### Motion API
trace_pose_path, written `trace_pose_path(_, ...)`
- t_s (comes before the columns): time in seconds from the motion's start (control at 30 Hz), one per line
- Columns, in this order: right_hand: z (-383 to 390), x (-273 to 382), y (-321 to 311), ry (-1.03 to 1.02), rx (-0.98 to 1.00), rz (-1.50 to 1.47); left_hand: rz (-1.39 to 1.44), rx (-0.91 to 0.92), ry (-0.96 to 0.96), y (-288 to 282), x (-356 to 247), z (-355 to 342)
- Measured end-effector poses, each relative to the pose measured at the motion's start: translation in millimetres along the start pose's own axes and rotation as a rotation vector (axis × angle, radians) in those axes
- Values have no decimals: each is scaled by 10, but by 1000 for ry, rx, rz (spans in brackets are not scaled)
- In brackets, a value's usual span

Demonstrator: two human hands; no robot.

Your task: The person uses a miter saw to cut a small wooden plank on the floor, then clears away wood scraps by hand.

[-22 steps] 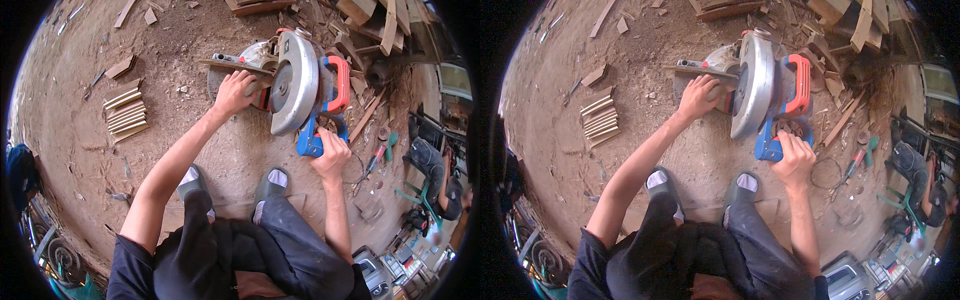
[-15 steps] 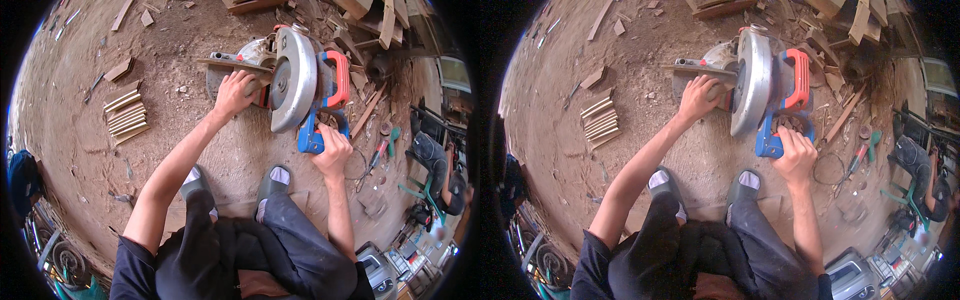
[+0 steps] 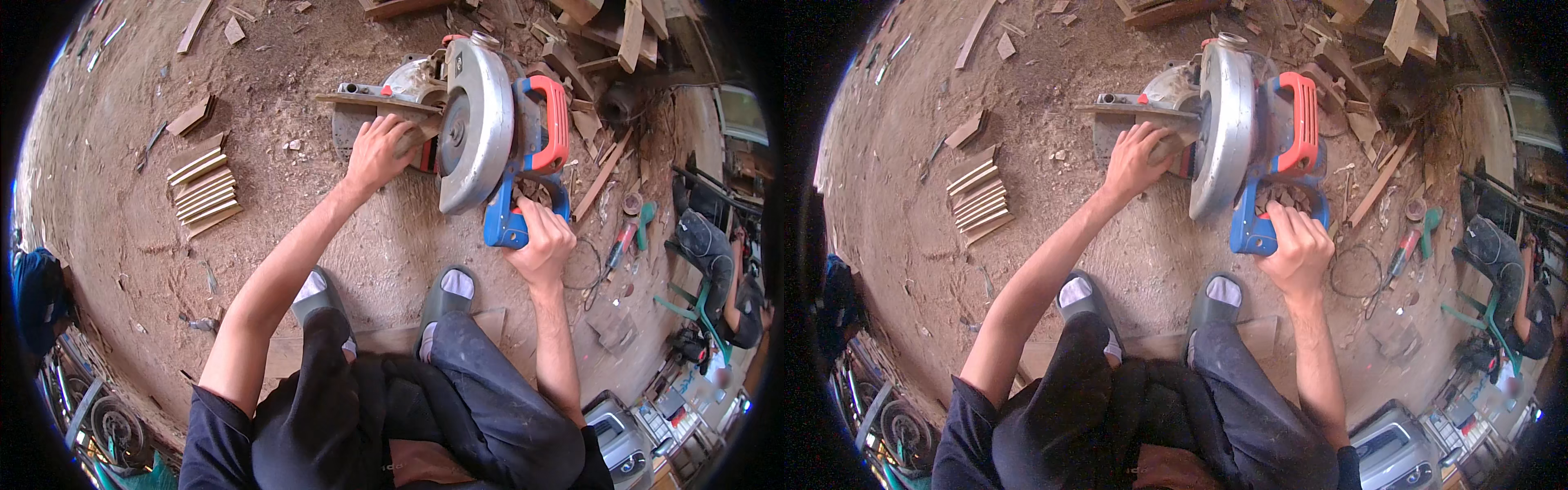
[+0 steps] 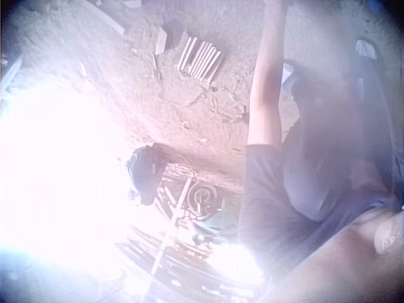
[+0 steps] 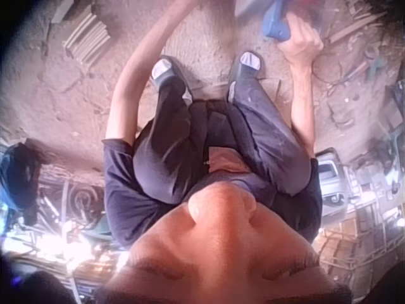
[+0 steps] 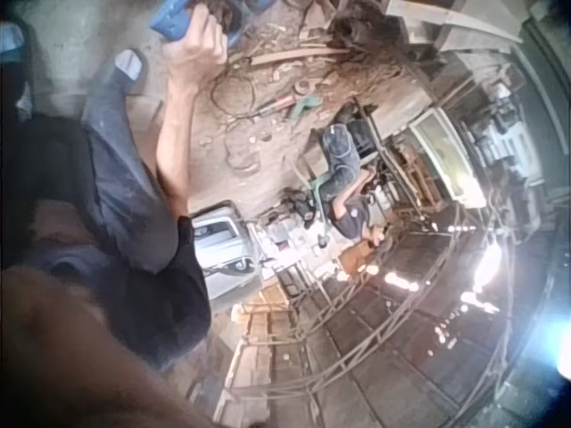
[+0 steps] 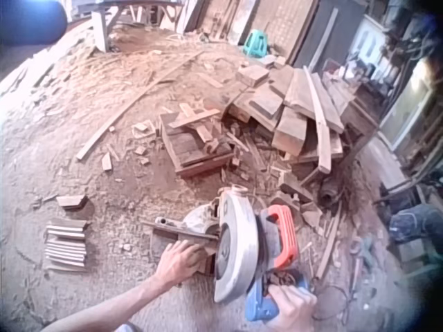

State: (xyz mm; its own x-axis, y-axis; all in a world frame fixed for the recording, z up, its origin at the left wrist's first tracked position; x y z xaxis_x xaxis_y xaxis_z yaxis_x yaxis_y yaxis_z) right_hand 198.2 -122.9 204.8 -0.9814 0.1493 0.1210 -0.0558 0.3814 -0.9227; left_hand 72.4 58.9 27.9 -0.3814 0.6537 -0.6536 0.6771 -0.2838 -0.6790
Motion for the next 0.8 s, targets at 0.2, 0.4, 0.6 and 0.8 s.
trace_pose_path(0.2,24,28,91,2,30,6,-8,-19,-25,-9,71,46)
trace_pose_path(0.4,62,15,121,21,50,26,-3,-43,-9,-19,42,29)
trace_pose_path(0.6,6,20,118,29,81,3,38,-92,-34,-3,97,24)
trace_pose_path(0.8,-27,-5,89,22,90,-12,60,-65,-24,5,103,27)
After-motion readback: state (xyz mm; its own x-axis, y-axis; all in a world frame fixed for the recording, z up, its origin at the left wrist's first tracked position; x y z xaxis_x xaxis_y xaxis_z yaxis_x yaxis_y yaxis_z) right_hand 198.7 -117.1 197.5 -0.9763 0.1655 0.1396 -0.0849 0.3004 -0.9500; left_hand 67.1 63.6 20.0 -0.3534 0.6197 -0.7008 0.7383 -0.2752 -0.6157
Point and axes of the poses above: each hand's wrist, its own z-axis away from the middle knuckle, its own y-axis out of the palm, x = y × z, the point moved 10 cm from there along -z, towards the middle knuckle, and after that the axes turned 7 degrees about -x, right-handed, at the moved point
